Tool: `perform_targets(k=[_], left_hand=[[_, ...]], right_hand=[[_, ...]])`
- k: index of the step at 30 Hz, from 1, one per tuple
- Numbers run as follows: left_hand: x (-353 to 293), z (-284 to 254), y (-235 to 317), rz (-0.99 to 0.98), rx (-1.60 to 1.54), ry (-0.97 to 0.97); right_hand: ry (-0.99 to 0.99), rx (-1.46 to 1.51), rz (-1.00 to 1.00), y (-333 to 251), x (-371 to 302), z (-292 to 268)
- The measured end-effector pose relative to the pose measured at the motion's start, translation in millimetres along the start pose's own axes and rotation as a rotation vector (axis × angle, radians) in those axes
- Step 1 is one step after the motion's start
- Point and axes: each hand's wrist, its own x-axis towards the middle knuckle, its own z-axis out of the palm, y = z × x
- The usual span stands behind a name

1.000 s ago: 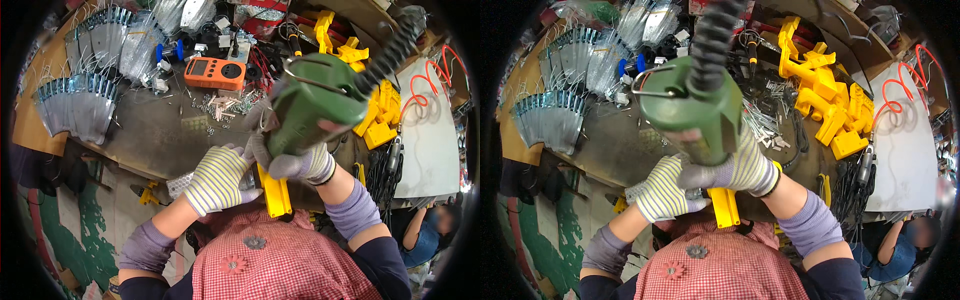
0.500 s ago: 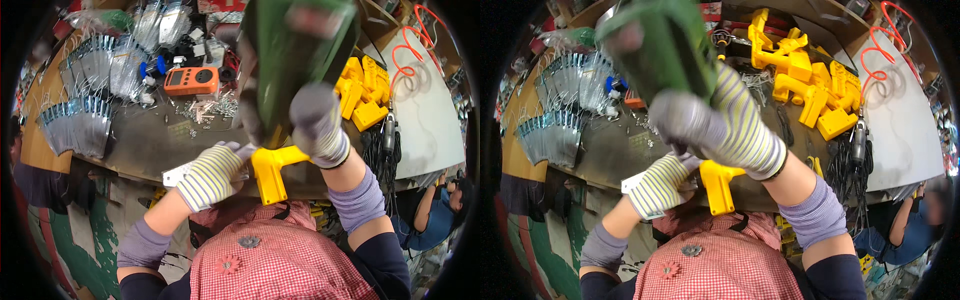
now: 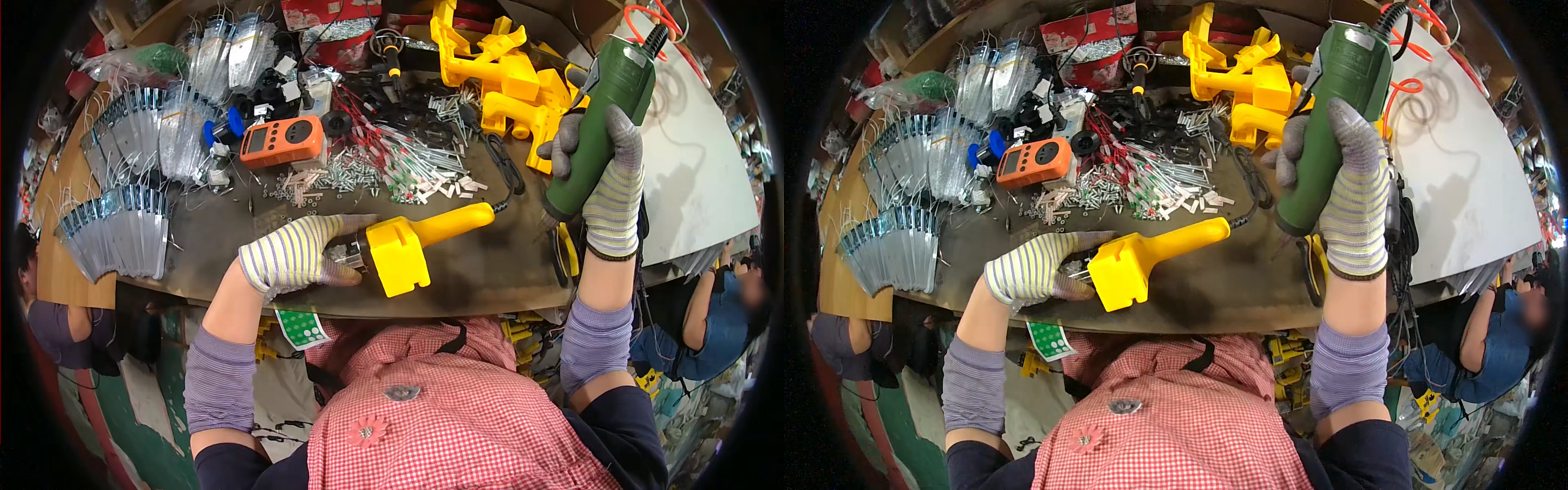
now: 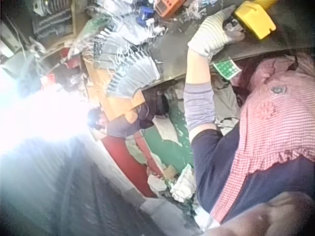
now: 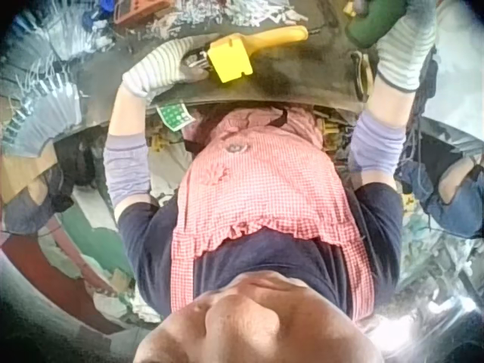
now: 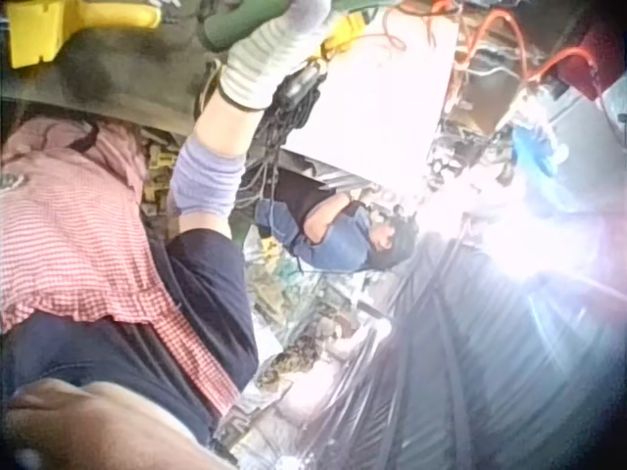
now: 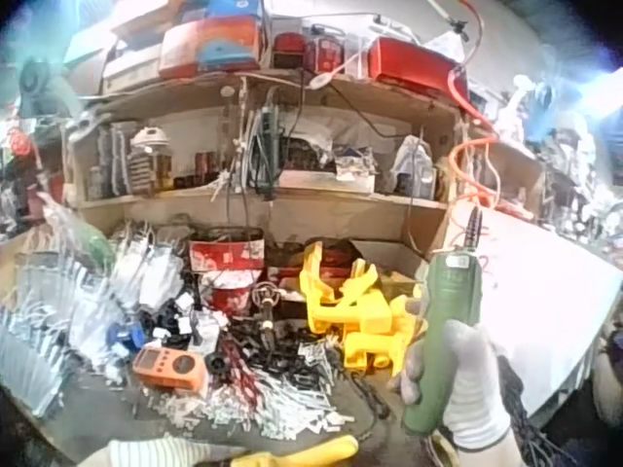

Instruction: Assemble internal components into a yellow plastic handheld casing including wiring and soldering.

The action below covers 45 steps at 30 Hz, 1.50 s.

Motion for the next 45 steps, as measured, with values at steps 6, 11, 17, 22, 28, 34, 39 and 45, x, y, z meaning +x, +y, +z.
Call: perform_targets(k=[6,11,17,22,28,34,39,45], left_hand=[[-2.9,6.2,1.5,0.09,0.082,0.065],[8.7,42.9,10.7,0.25,0.626,0.313],[16.8,49.1,5.4,0.31,0.615,0.374],[17.0,50.0,3.8,0.311,0.629,0.381],[17.5,49.6,3.6,0.297,0.639,0.393],[17.0,51.8,5.2,0.311,0.623,0.407],[19.9,54.5,5.8,0.235,0.62,0.394],[14.8,52.8,8.4,0.229,0.653,0.354]], right_hand=[[0.062,-0.085,0.003,0.4,-8.1,0.0],[-0.067,0.226,-0.185,13.0,-40.1,30.8],[-0.253,0.27,-0.154,22.5,-76.4,69.7],[-0.301,0.181,-0.11,15.3,-76.8,82.6],[-0.357,-0.016,0.058,29.2,-79.2,86.2],[-0.57,-0.024,0.02,35.6,-67.3,59.5],[-0.588,0.09,0.227,4.8,-62.4,76.5],[-0.132,0.334,0.024,-30.7,-32.5,23.3]])
